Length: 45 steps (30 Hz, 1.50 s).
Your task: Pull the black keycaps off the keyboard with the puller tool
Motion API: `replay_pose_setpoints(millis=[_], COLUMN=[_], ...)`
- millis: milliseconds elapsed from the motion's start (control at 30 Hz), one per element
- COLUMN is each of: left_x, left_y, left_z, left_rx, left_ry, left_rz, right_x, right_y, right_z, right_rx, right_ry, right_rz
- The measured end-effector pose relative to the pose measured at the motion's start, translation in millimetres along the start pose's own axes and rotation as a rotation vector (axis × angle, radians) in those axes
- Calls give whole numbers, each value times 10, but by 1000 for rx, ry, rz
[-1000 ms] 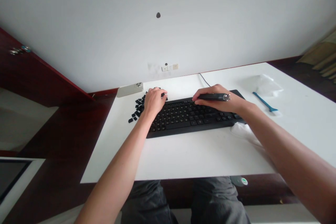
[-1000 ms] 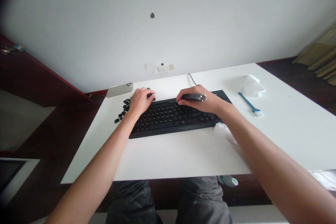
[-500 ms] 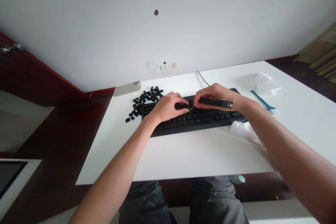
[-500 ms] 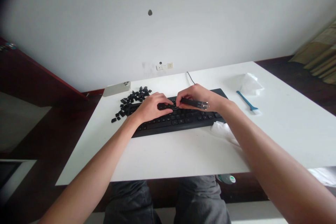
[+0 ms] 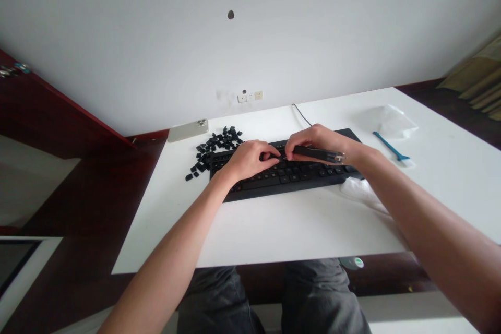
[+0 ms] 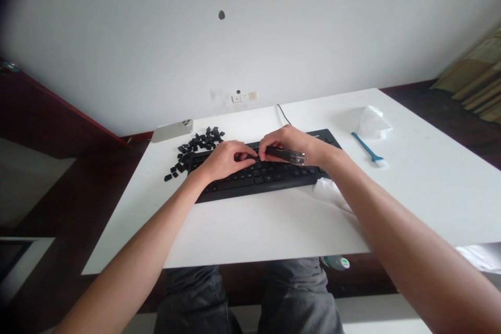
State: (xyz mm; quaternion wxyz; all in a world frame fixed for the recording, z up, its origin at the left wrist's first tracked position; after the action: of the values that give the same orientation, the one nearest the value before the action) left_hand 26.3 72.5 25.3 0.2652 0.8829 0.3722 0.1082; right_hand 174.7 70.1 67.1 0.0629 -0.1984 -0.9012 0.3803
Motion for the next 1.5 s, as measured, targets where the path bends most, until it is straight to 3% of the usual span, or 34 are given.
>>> replay_pose_setpoints(millis=[233, 500, 800, 1133, 1267, 1500], left_x=[-5, -2, -6, -5, -42, -61], left_y=[-13, -35, -36, -46, -31, 90], left_z=[-5, -1, -4, 10, -44, -78], left_rx=[-16, -38, -29, 5, 49, 49], left_ry=[5, 2, 14, 39, 73, -1], left_rz=[6, 76, 18, 1, -50, -129], right_x=[48, 44, 47, 58, 67, 59], right_y=[-65, -62, -153, -77, -67, -75], right_z=[43, 114, 95, 73, 57, 49], right_rx=[-9, -201, -215, -254, -194, -124], right_ry=[7, -46, 114, 185, 196, 184], right_rz=[9, -34, 63, 190, 175, 130])
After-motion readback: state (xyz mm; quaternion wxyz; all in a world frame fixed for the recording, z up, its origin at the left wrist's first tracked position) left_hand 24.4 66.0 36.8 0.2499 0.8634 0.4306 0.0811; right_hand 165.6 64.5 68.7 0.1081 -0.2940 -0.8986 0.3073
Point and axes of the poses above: each hand's wrist, its own x-axis towards the middle knuckle, its own z-axis out of the palm, y = z × x, the point moved 8 cm from there along x, towards the middle knuckle, and after that the axes turned 14 degrees about -y, right-handed, at the moved point
